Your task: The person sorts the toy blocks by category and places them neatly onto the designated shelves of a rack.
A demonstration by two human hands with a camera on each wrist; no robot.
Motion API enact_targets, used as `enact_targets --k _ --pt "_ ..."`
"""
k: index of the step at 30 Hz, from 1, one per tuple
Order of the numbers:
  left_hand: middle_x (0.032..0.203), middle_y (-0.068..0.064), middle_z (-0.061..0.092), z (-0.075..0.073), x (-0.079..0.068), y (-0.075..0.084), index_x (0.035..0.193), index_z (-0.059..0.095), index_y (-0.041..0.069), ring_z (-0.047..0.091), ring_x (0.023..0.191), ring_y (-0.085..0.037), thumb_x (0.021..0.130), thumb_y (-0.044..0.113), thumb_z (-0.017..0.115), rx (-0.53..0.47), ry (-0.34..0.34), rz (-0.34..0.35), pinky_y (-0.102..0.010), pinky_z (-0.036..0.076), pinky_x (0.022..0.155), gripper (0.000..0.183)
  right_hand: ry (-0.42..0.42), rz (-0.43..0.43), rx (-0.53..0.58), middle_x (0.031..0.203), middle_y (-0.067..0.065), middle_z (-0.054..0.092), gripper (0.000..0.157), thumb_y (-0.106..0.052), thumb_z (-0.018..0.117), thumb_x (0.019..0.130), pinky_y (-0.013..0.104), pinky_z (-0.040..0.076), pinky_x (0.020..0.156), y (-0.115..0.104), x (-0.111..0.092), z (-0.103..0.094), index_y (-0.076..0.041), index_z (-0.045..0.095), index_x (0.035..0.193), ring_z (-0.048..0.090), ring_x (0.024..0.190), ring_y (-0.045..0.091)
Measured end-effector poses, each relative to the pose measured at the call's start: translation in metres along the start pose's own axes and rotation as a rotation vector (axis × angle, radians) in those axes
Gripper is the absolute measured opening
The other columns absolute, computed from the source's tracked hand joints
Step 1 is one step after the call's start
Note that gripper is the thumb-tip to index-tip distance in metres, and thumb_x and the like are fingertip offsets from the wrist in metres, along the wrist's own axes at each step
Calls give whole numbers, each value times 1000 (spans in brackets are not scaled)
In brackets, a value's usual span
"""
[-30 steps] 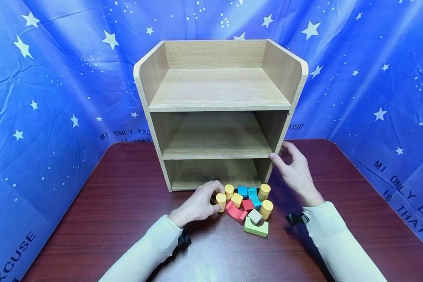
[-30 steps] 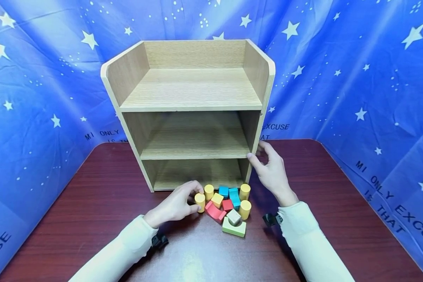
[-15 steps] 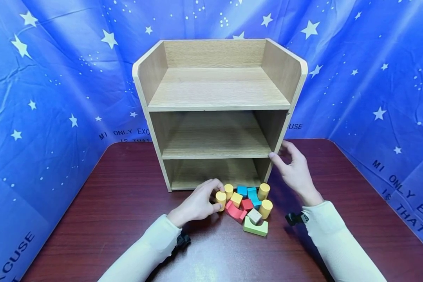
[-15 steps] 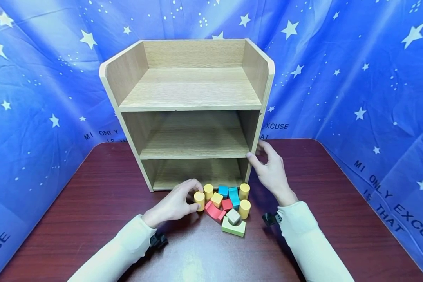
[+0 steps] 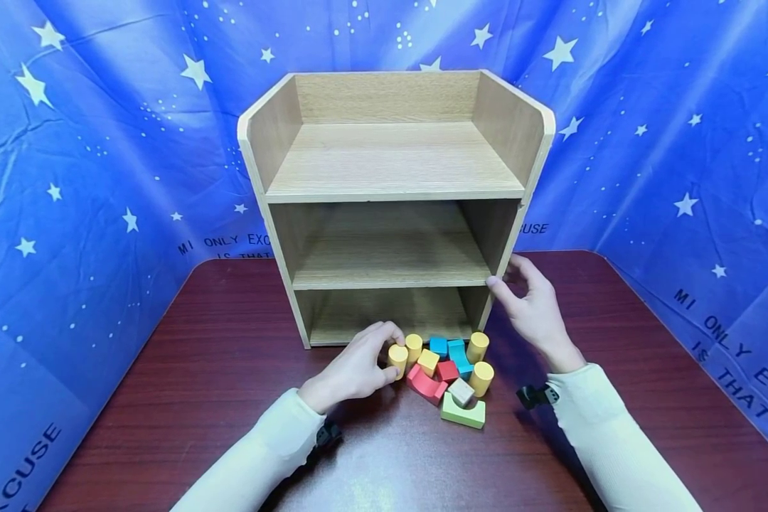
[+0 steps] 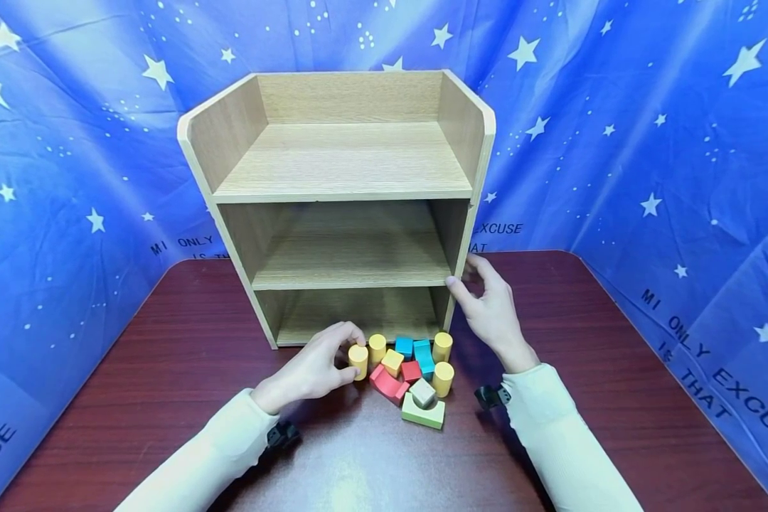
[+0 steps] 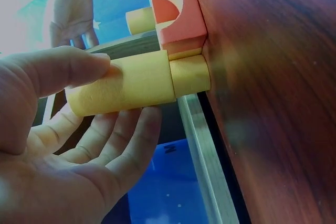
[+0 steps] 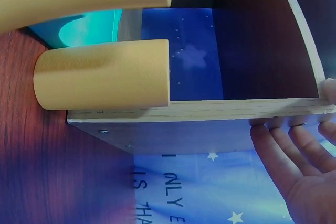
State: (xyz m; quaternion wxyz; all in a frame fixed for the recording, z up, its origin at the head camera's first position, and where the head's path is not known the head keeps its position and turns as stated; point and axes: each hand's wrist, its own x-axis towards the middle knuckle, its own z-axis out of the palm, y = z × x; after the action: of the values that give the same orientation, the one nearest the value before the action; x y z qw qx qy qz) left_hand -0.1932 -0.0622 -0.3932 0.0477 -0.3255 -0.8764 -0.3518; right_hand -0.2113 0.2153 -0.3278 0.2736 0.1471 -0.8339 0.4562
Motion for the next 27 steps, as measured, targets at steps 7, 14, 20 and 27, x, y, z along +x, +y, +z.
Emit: enact_targets --k 7,14,20,27 --pt "96 6 52 -5 0 4 98 53 16 52 90 -11 70 2 75 3 19 14 -29 45 82 39 0 -8 1 104 16 64 37 -8 66 89 17 44 79 25 3 4 0 57 124 53 91 1" --pt "95 4 51 -11 4 10 98 52 14 54 90 -12 71 2 74 -27 12 32 -34 49 82 36 -2 -2 10 106 10 64 40 -15 67 89 19 45 81 41 3 5 -7 57 127 55 92 3" --pt "93 5 50 -16 6 12 97 52 15 55 89 -9 72 2 74 -29 9 35 -31 49 80 36 -2 -3 8 106 12 64 39 -14 66 90 18 45 80 34 3 4 -5 57 127 55 92 3" --pt "91 5 49 -22 9 16 97 51 14 55 86 -8 72 0 73 -35 19 58 -33 50 77 36 -9 9 21 104 19 63 37 -4 65 88 17 46 80 1 0 0 5 56 123 55 90 5"
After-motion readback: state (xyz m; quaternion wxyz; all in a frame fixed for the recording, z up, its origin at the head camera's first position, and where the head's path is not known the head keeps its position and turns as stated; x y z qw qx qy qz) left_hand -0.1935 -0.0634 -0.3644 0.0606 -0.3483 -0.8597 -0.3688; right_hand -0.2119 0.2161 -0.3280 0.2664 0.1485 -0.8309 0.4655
